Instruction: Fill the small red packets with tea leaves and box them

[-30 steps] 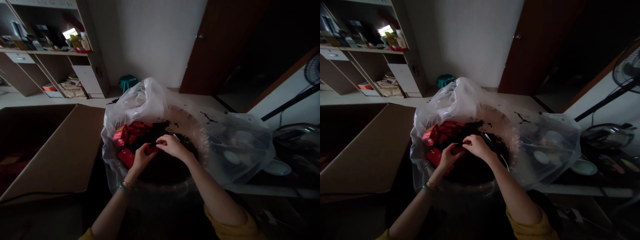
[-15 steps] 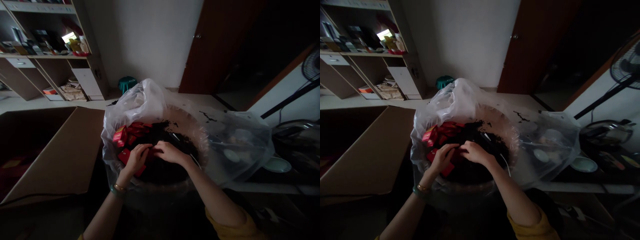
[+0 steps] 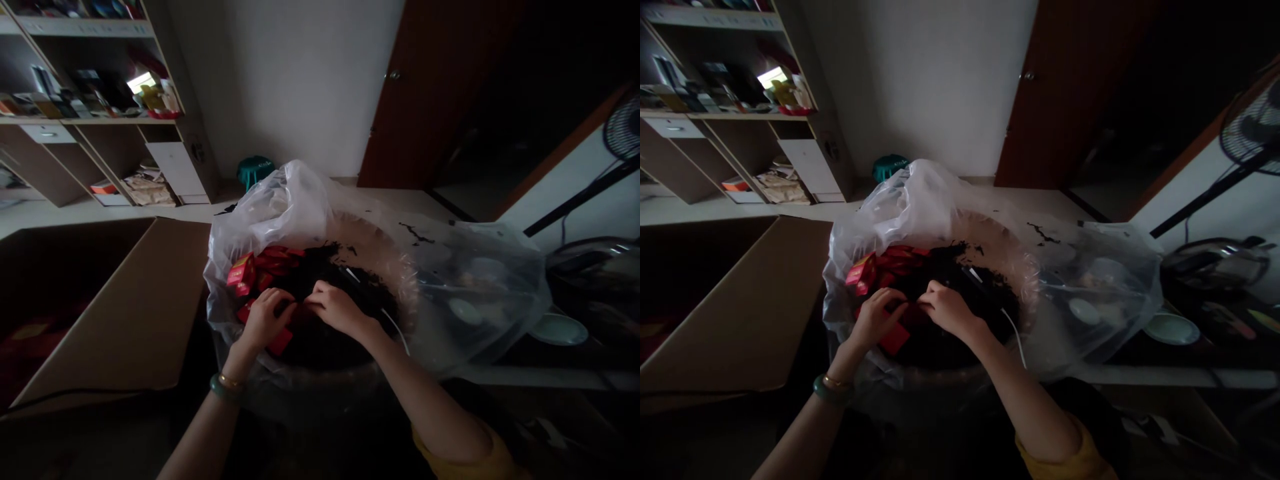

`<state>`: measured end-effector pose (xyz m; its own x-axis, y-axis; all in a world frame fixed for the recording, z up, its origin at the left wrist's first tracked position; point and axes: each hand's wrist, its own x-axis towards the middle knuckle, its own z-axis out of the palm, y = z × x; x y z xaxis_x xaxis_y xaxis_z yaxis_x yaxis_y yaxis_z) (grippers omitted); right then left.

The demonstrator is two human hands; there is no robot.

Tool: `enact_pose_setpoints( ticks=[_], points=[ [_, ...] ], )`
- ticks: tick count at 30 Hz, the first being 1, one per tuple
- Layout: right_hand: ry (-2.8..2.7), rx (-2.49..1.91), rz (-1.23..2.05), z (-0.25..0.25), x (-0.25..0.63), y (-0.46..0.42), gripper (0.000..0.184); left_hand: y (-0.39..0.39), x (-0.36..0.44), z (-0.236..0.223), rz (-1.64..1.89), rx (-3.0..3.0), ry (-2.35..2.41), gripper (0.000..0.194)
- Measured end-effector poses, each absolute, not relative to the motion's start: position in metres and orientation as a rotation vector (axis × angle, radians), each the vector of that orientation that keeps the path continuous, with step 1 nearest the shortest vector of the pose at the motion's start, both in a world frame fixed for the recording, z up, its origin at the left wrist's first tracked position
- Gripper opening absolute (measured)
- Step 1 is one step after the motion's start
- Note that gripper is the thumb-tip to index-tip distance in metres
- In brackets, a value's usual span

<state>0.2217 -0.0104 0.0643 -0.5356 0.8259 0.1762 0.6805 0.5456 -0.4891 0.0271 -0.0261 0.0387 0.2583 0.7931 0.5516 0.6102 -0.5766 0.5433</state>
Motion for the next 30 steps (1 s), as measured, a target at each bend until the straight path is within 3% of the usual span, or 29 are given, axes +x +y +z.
enact_pose_setpoints(
  ticks=[8,11,15,18,25,30],
  points=[
    [-2.411,-1.244,0.37,0.059,0.212,-0.019,0.011,-0.028,0.032,0.033,1.147,2.481,1.306,0.025],
    [-2.399,-1.253,0.359,0.06,0.214,-0.02,0.01,-0.028,0.027,0.032,1.127,2.46,1.343,0.022],
    [-2.356,-1.299,0.266,0.061,0.213,-0.022,0.024,-0.027,0.023,0.033,1.067,2.484,1.317,0.019],
    [-2.291,-1.267,0.212,0.059,0.209,-0.021,0.02,-0.027,0.023,0.032,1.03,2.505,1.307,0.02],
    [-2.154,-1.177,0.273,0.05,0.209,-0.011,0.008,-0.029,0.017,0.036,0.95,2.413,1.301,0.018],
    [-2.249,-1.07,0.529,0.054,0.216,-0.012,0.006,-0.031,0.007,0.047,0.971,2.213,1.172,0.015]
  ],
)
